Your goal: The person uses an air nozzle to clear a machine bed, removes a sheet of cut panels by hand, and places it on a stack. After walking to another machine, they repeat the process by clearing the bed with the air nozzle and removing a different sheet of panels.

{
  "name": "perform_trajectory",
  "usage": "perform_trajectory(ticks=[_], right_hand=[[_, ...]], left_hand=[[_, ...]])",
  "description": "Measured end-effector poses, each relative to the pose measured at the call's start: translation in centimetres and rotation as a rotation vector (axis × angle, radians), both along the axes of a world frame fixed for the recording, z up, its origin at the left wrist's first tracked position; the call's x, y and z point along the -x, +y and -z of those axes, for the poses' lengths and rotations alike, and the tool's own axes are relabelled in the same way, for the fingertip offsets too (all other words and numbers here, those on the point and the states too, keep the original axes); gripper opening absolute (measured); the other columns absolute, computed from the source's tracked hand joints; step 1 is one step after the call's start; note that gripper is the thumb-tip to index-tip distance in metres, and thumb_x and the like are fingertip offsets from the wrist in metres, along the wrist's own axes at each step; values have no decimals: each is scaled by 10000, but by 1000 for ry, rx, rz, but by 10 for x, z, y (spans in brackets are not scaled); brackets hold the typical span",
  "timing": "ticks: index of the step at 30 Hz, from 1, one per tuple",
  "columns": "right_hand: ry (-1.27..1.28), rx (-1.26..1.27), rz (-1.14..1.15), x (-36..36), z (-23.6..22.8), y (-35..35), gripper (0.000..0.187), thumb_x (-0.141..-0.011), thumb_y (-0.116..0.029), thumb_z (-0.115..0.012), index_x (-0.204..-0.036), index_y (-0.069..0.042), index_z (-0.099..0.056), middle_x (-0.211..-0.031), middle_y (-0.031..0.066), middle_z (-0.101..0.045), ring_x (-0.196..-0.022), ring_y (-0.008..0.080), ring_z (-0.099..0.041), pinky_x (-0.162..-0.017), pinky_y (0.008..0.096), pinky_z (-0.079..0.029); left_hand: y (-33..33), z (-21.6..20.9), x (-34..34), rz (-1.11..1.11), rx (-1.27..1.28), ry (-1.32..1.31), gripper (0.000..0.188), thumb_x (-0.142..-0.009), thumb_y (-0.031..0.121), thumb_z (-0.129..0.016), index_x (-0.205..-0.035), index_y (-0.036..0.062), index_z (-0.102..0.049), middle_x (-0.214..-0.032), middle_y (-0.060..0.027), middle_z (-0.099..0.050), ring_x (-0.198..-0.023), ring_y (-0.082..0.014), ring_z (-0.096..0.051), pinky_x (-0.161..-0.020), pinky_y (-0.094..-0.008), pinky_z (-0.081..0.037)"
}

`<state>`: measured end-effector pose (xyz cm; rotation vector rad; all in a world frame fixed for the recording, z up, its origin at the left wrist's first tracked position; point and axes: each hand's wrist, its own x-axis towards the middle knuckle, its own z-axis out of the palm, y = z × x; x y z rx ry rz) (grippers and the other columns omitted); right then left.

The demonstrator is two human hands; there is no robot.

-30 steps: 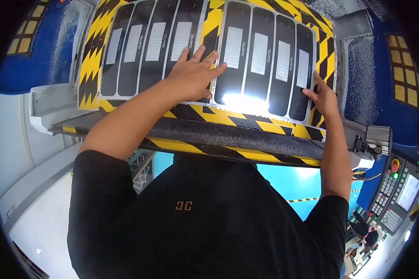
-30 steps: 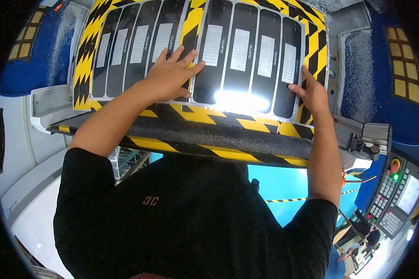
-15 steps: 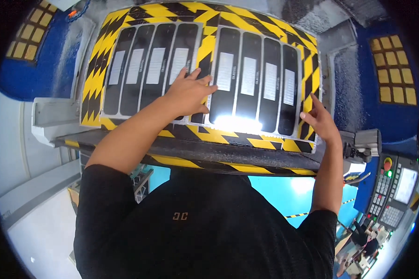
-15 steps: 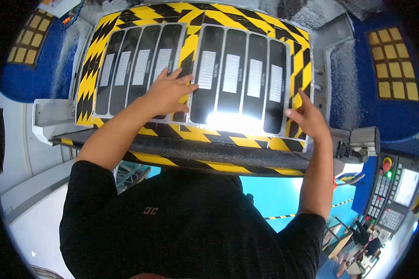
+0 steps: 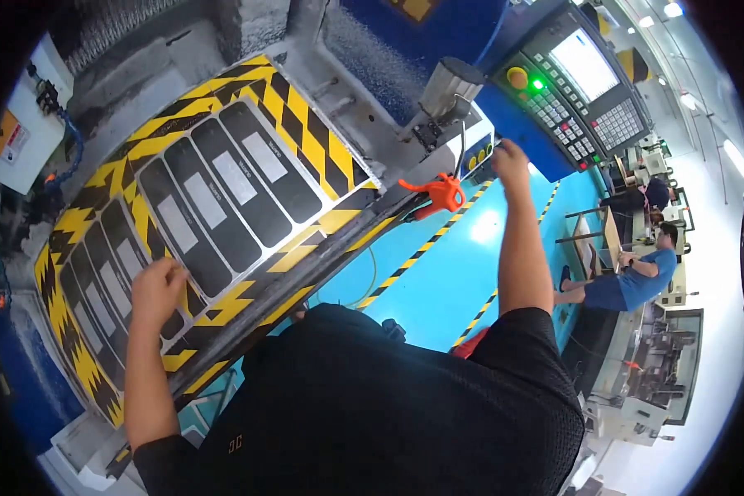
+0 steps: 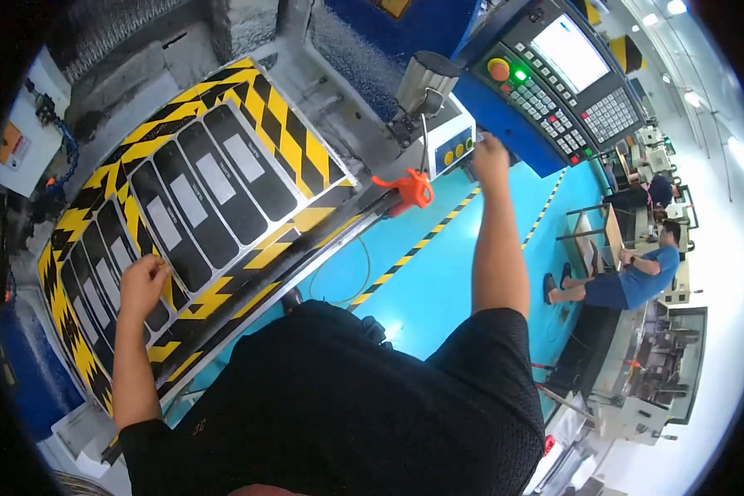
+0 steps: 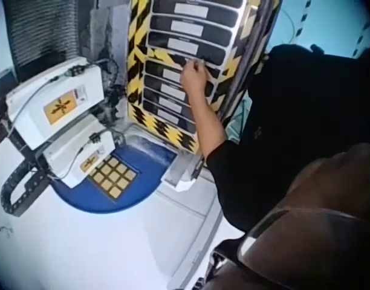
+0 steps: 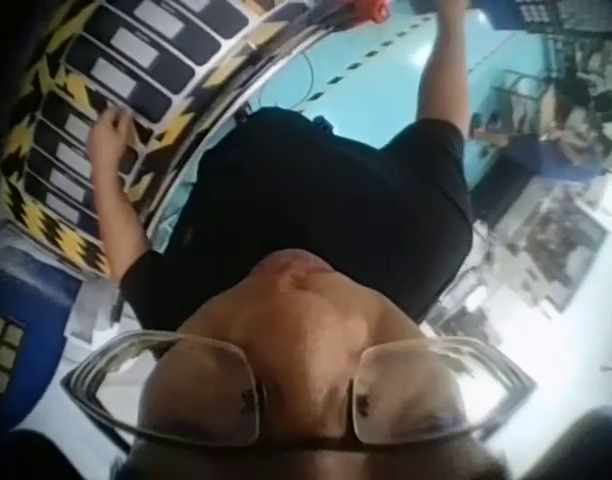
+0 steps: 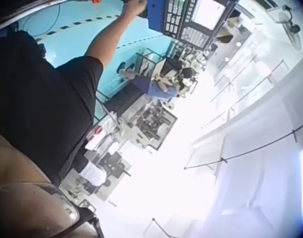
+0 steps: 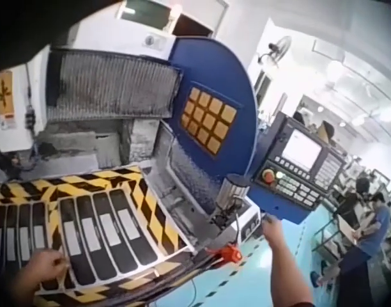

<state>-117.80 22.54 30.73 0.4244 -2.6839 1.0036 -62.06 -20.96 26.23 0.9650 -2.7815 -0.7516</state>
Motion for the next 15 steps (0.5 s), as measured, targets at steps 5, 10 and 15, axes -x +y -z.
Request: perform_trajectory(ticks=[5, 10, 15], right_hand=[[150, -202, 46, -20, 26, -11, 518, -845, -106, -479, -1354, -26, -533, -1183, 202, -667, -1096, 330, -638, -952, 376, -463], [50, -95, -246, -21, 14, 35, 466, -868, -95, -488, -1327, -38, -543, -1178, 206, -655, -1056, 381, -626, -939, 418, -483], [-324, -423, -424, -164, 173, 113, 254, -913, -194, -480, -1036, -61, -657, -1035, 186, -678, -946, 347, -649, -815, 434, -507]], left_hand=[[14, -9, -3, 25, 14, 24, 218, -832, 165, -703, -971, 2, -664, -790, -151, -671, -700, -284, -653, -647, -357, -500], [30, -38, -14, 121, -167, 330, 177, -872, 118, -660, -975, -26, -650, -784, -103, -652, -707, -202, -624, -664, -306, -484], [82, -166, -83, 473, 115, 1004, 79, -868, 63, -565, -862, 22, -633, -804, -134, -605, -737, -261, -573, -718, -396, -457]])
